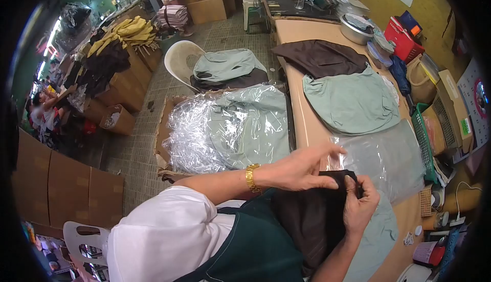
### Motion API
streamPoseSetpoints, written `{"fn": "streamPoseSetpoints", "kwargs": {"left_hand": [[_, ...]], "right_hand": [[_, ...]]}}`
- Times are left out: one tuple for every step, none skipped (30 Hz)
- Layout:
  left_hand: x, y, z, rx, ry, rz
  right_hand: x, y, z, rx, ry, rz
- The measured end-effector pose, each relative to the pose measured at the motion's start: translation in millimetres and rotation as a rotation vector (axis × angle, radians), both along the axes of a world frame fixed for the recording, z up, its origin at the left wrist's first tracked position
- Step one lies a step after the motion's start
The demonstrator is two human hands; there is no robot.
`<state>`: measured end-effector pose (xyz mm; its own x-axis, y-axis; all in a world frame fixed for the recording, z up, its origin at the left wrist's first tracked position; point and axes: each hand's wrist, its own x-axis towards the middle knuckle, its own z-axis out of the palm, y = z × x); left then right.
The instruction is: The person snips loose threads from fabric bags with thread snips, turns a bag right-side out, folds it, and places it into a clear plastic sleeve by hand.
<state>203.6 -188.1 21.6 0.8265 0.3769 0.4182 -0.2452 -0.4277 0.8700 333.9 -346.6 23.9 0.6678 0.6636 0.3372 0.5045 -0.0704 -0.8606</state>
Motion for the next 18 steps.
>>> {"fn": "streamPoseSetpoints", "kwargs": {"left_hand": [[-1,-2,5,0.012,0.131,-0.114],[5,-1,-9,-0.055,0.114,-0.184],[6,-1,-10,-0.059,0.114,-0.189],[5,1,-10,-0.079,0.156,-0.168],[5,2,-10,-0.102,0.2,-0.156],[2,3,-7,-0.226,0.255,-0.175],[0,4,-3,-0.351,0.315,-0.21],[2,4,-8,-0.435,0.337,-0.211],[4,5,-16,-0.477,0.333,-0.228],[5,6,-16,-0.52,0.368,-0.225],[5,6,-14,-0.573,0.362,-0.232],[6,6,-16,-0.61,0.358,-0.247],[7,4,-18,-0.606,0.366,-0.295],[8,4,-20,-0.653,0.372,-0.274],[10,2,-22,-0.697,0.379,-0.249],[13,-1,-24,-0.692,0.384,-0.272],[16,-3,-28,-0.746,0.351,-0.278],[18,-5,-31,-0.802,0.32,-0.283]], "right_hand": [[-2,0,1,-0.029,0.008,0.002],[-2,-1,1,-0.06,0.016,0.002],[-1,-2,-1,-0.064,0.017,-0.002],[0,-2,-4,-0.068,0.007,-0.007],[2,-6,-6,-0.075,-0.001,-0.019],[-1,-5,-4,-0.088,-0.043,-0.021],[-5,-3,-1,-0.107,-0.084,-0.039],[-5,-3,-6,-0.085,-0.06,-0.035],[-4,-4,-6,-0.115,-0.098,-0.037],[-7,-3,-2,-0.113,-0.077,-0.041],[-8,-4,-1,-0.109,0.005,-0.044],[-7,-4,-1,-0.091,-0.045,-0.052],[-7,-5,1,-0.1,-0.04,-0.056],[-7,-6,0,-0.096,-0.022,-0.069],[-7,-7,-1,-0.088,-0.003,-0.079],[-6,-9,-2,-0.087,-0.005,-0.102],[-4,-10,-2,-0.084,-0.026,-0.117],[-3,-13,-3,-0.082,-0.045,-0.131]]}}
